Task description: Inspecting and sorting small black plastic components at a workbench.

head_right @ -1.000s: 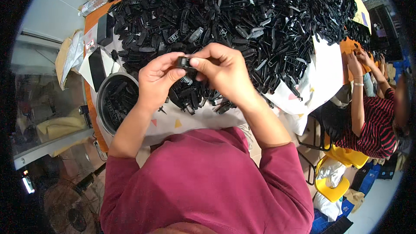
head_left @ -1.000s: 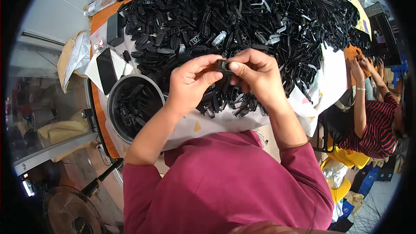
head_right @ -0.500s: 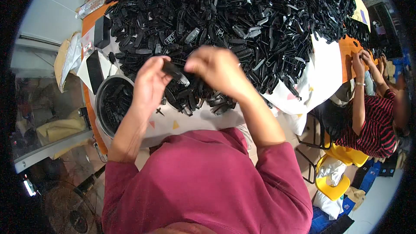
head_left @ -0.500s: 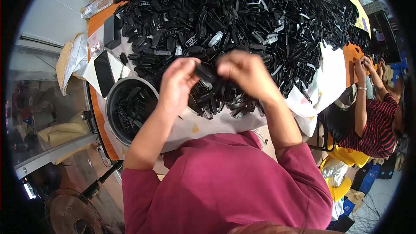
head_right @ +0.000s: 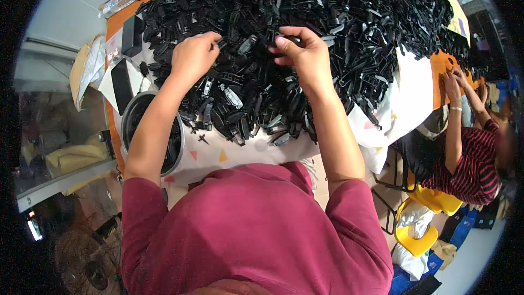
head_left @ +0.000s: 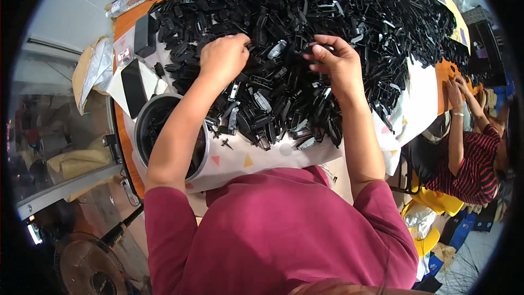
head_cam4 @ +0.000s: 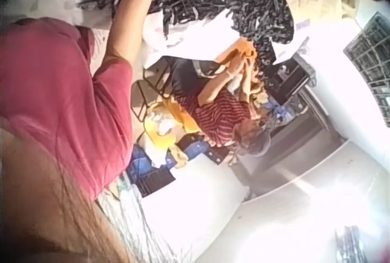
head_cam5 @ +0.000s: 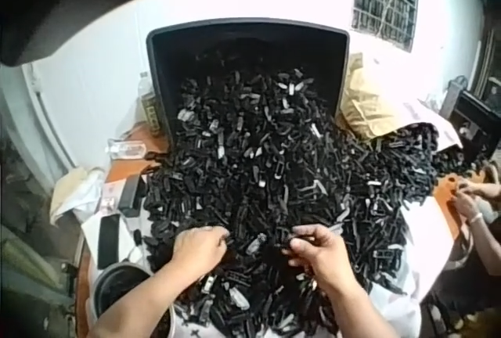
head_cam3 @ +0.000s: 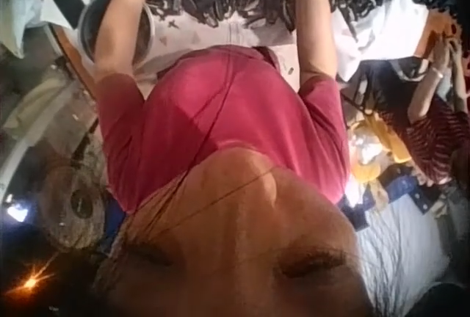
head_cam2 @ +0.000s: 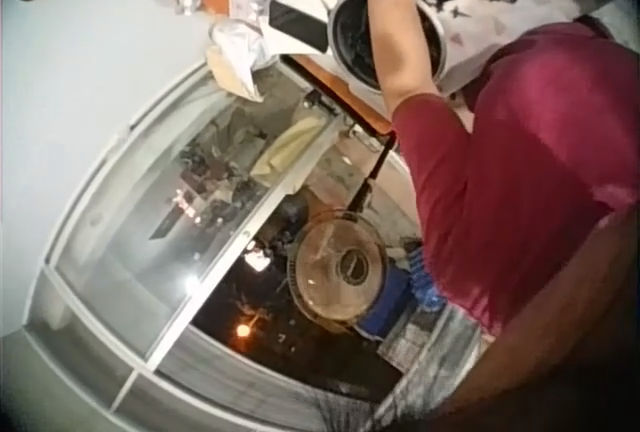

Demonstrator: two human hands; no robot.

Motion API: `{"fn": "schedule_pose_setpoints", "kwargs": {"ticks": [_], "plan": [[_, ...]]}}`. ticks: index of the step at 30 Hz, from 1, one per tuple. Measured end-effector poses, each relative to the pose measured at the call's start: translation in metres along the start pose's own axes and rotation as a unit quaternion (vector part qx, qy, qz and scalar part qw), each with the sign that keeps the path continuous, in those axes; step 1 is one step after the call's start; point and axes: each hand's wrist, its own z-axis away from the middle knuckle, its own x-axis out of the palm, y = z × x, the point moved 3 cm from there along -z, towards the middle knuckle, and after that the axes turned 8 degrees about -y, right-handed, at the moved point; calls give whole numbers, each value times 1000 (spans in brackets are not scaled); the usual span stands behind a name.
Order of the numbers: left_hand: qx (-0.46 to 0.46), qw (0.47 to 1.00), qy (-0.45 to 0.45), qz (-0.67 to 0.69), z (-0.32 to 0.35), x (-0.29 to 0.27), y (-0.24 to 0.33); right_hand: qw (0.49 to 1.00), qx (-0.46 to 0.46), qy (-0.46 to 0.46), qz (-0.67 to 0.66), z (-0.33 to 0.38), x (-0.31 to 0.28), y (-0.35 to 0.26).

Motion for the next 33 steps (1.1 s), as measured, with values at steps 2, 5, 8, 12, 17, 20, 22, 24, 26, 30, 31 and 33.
{"fn": "schedule_pose_setpoints", "kwargs": {"ticks": [2,5,8,12,17,20,22,24,26,30,31,33], "plan": [[-32,997,-7,72,4,-2,-2,999,-27,-6,-35,7,6,-3],[-70,938,-42,338,15,-2,0,994,-47,-17,-93,16,20,-12],[-49,665,-83,741,34,-5,26,982,-95,-44,-155,25,43,-13],[-49,576,-93,811,49,-19,45,982,-116,-64,-138,39,57,-10],[-46,585,-41,809,59,-28,51,979,-171,-87,-70,50,54,-13],[-20,645,-40,762,59,-27,48,981,-162,-68,-83,55,54,-17],[11,759,-15,651,58,-25,49,987,-115,-59,-96,49,59,-18],[67,830,46,552,61,-31,52,983,-42,-58,-167,42,58,-10],[137,883,111,435,66,-36,56,968,-9,-68,-240,41,56,-3],[247,929,107,252,67,-52,55,970,6,-78,-232,43,48,-2],[246,930,108,251,68,-52,52,969,5,-80,-232,43,49,-4],[209,938,91,262,69,-50,47,974,6,-78,-210,47,52,-8]]}}
